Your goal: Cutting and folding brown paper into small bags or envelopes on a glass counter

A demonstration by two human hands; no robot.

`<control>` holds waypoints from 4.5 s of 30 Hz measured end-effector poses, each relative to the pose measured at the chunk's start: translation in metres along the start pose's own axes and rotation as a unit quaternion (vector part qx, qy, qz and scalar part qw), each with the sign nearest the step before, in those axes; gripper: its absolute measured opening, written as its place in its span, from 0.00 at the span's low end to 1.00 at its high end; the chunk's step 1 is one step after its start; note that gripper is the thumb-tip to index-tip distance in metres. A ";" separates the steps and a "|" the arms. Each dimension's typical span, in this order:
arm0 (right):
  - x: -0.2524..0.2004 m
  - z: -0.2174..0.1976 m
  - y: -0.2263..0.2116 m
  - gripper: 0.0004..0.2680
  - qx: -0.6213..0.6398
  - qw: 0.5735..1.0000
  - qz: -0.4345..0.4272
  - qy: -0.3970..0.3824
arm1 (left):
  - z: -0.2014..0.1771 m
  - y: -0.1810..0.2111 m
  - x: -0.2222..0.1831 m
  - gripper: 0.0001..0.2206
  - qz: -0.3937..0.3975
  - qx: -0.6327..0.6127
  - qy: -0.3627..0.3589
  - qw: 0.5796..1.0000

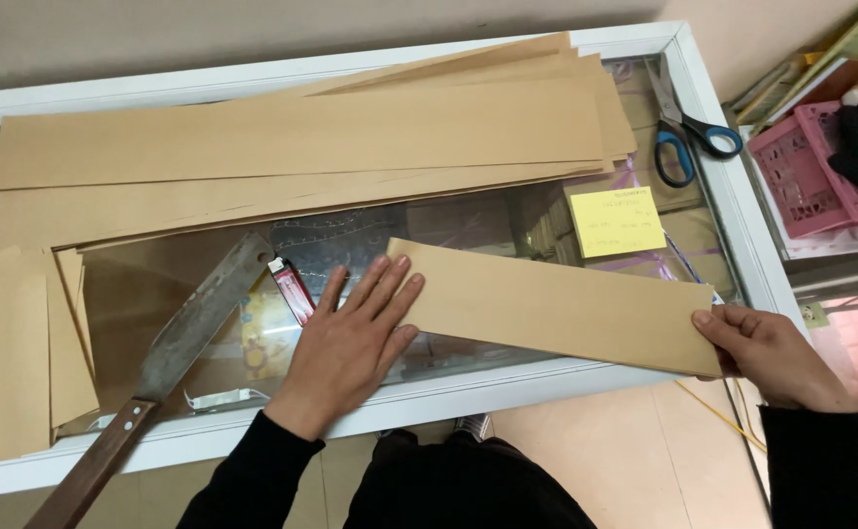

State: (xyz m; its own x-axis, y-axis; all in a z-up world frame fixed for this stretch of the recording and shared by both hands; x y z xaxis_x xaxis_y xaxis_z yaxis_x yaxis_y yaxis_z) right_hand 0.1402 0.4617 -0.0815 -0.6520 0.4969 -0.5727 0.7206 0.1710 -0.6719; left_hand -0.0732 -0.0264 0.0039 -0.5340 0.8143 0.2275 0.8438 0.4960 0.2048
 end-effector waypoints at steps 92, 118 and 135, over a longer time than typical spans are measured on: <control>-0.140 0.343 -0.264 0.22 -0.498 0.712 -0.478 0.127 | -0.033 -0.086 0.049 0.15 -0.151 -0.222 0.114 0.956; -0.139 0.341 -0.264 0.23 -0.522 0.714 -0.456 0.100 | -0.046 -0.039 -0.054 0.09 -0.101 -0.227 0.083 0.965; -0.081 0.250 -0.252 0.39 -0.590 0.755 -0.277 0.067 | -0.039 -0.092 -0.091 0.32 -0.322 -0.175 0.028 0.930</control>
State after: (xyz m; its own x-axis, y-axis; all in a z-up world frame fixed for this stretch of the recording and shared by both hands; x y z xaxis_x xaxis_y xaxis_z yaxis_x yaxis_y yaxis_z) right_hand -0.0471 0.1659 0.0169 -0.9579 0.1383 -0.2514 0.1053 0.9845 0.1404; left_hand -0.1046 -0.1580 0.0010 -0.9328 0.3605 -0.0034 0.2833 0.7389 0.6114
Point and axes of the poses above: each hand's wrist, its own x-axis towards the middle knuckle, its own z-axis out of the palm, y = z × x, the point moved 10 cm from there along x, towards the middle knuckle, and after that the axes turned 5 degrees about -x, right-handed, at the moved point
